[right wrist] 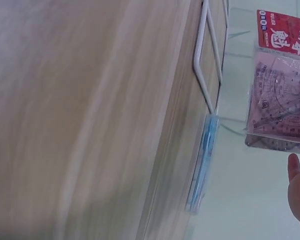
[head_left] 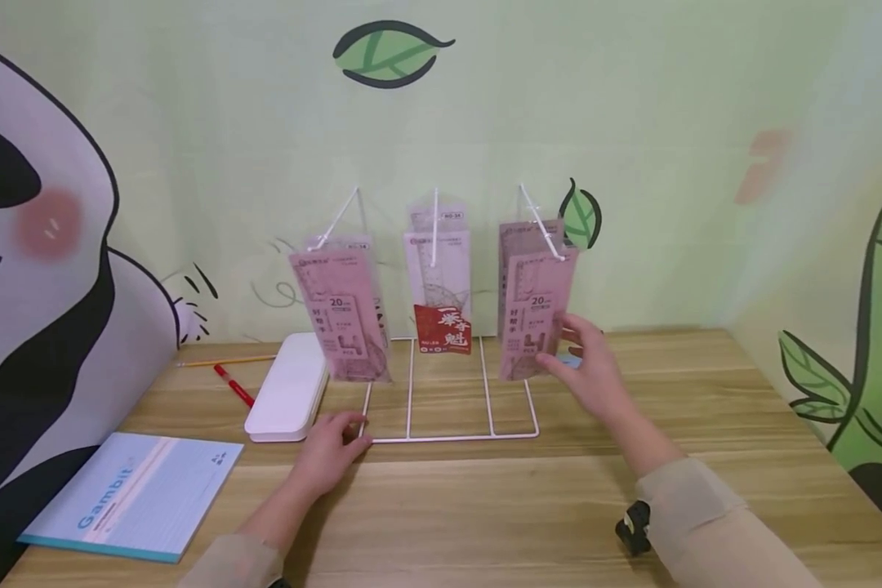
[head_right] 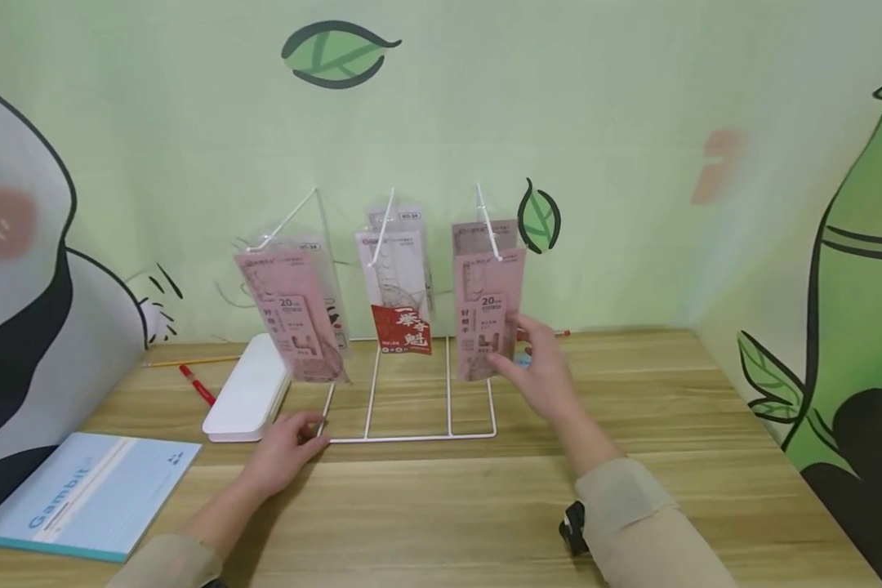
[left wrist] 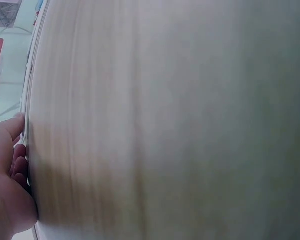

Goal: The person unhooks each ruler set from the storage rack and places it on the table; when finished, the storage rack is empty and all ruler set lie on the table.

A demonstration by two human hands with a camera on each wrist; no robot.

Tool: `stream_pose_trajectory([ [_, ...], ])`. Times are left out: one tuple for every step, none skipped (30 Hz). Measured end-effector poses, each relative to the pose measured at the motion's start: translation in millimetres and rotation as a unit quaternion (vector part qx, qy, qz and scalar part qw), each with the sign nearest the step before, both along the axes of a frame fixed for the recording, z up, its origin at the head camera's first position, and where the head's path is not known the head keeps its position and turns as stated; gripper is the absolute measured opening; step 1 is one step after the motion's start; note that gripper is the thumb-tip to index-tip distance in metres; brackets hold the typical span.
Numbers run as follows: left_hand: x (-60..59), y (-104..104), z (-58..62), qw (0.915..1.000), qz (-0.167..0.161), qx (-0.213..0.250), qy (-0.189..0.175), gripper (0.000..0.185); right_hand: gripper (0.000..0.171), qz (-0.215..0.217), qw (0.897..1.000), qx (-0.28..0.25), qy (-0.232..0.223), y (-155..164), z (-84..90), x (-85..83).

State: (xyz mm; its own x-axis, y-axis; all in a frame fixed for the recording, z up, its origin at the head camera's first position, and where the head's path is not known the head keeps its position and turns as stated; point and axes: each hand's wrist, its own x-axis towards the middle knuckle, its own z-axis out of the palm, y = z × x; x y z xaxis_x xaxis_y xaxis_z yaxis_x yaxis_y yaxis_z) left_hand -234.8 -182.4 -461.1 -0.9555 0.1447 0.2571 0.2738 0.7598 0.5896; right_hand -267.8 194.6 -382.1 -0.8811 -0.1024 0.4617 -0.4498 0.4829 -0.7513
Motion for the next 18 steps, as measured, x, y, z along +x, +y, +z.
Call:
stream_pose_trajectory([
  [0.1,-0.4,-0.8,1.0,0.001,-0.001,-0.001,0.026,0.065,-0.001,1.0,-0.004,0.003,-2.0,0.1,0.2],
  [0.4,-0.4,-0.9,1.0,0.003,-0.002,-0.001,0.026,0.064,-0.002,1.0,-0.007,0.005,-3.7,0.4,0.6],
  [0.2,-0.8,-1.2,0.9999,0.005,0.002,-0.013,0.027,0.063,-0.003,1.0,-0.009,0.008,-5.5,1.0,1.0],
  [-0.3,-0.4,-1.0,0.9998,0.007,0.001,-0.017,0.027,0.062,-0.003,1.0,-0.014,0.01,-6.5,1.7,1.4],
  [-0.8,-0.3,-1.1,0.9998,0.009,-0.002,-0.02,0.027,0.062,-0.002,1.0,-0.02,0.011,-7.6,2.5,1.9],
  [-1.3,0.0,-1.0,0.9996,0.013,-0.003,-0.026,0.027,0.061,0.0,1.0,-0.028,0.01,-8.5,3.2,2.2],
  [-1.3,0.1,-1.0,0.9995,0.015,-0.006,-0.028,0.027,0.062,0.0,0.999,-0.035,0.009,-9.4,3.9,2.5],
  [-1.4,0.4,-0.7,0.9994,0.016,-0.008,-0.03,0.027,0.062,0.0,0.999,-0.042,0.007,-10.2,4.5,2.9],
  [-1.2,0.6,-0.3,0.9993,0.018,-0.009,-0.031,0.027,0.062,-0.002,0.999,-0.048,0.005,-10.9,5.0,3.3],
  [-1.1,0.8,-0.1,0.9993,0.019,-0.01,-0.031,0.027,0.063,-0.006,0.999,-0.054,0.005,-11.3,5.3,3.4],
  [-1.2,0.8,-0.2,0.9993,0.019,-0.011,-0.03,0.027,0.063,-0.012,0.998,-0.056,0.005,-11.4,5.5,3.7],
  [-1.0,0.9,-0.1,0.9994,0.018,-0.011,-0.029,0.027,0.064,-0.02,0.998,-0.056,0.006,-11.2,5.4,3.8],
  [-0.8,1.0,-0.1,0.9994,0.017,-0.011,-0.027,0.027,0.064,-0.032,0.998,-0.053,0.009,-10.7,5.3,4.0],
  [-1.0,1.0,-0.2,0.9994,0.017,-0.011,-0.028,0.027,0.064,-0.045,0.998,-0.049,0.013,-9.8,5.0,4.2],
  [-1.1,1.0,-0.3,0.9994,0.017,-0.011,-0.028,0.027,0.064,-0.058,0.997,-0.045,0.016,-8.6,4.7,4.4],
  [-1.1,1.1,-0.2,0.9994,0.017,-0.01,-0.03,0.027,0.063,-0.071,0.996,-0.041,0.019,-7.0,4.5,4.6],
  [-1.1,1.1,-0.3,0.9993,0.017,-0.011,-0.031,0.027,0.063,-0.082,0.996,-0.038,0.023,-5.3,4.7,5.0],
  [-0.8,1.1,-0.1,0.9993,0.017,-0.01,-0.032,0.027,0.063,-0.094,0.995,-0.034,0.027,-3.5,4.8,5.1],
])
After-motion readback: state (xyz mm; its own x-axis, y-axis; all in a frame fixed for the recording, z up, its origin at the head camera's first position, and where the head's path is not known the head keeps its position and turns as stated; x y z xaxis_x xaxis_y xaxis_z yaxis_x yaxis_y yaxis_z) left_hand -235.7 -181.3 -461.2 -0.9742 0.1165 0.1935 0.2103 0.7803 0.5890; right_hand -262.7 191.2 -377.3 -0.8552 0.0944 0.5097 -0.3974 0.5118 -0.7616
